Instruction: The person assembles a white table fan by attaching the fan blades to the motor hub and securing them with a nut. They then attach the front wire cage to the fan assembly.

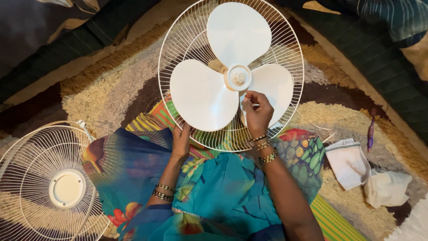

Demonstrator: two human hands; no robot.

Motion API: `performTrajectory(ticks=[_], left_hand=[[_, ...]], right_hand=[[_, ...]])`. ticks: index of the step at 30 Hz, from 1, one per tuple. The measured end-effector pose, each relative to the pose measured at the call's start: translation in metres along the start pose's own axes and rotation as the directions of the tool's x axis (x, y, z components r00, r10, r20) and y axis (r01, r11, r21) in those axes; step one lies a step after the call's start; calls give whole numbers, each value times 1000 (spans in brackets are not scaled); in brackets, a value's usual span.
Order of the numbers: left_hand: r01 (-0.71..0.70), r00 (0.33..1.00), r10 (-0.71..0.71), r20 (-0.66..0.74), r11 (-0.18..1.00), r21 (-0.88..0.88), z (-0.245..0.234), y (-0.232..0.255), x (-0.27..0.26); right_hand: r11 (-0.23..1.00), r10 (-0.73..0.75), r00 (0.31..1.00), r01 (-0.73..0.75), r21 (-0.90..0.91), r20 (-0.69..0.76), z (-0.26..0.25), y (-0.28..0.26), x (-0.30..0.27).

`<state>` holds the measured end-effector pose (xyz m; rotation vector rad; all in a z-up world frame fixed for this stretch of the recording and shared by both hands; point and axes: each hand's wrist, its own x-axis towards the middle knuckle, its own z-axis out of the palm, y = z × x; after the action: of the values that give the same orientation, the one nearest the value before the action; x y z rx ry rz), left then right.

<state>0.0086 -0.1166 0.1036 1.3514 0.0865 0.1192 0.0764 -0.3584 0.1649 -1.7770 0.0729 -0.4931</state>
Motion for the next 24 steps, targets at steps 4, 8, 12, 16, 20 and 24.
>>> performTrajectory(ticks=[4,8,12,16,20,24], left_hand=[[21,1000,-21,9,1000,10,-2,-2,1],[5,1000,-5,16,1000,5,-1,-2,0],[10,1000,-10,13,1000,15,-1,1,1],[37,999,-37,5,999,21,-1,3,0],[138,990,-140,19,988,68,-4,1,-1],[95,990,-95,100,995,0,-5,4,-8]], right_hand=[[919,-236,972,224,-325,4,7,-19,18],[727,-417,896,428,-537,150,23,-32,41],[724,-411,891,449,-523,195,28,-36,46],[710,-467,854,516,-479,229,26,-37,50],[711,-506,827,561,-425,244,23,-39,55],[710,-496,823,569,-415,278,19,-40,58]])
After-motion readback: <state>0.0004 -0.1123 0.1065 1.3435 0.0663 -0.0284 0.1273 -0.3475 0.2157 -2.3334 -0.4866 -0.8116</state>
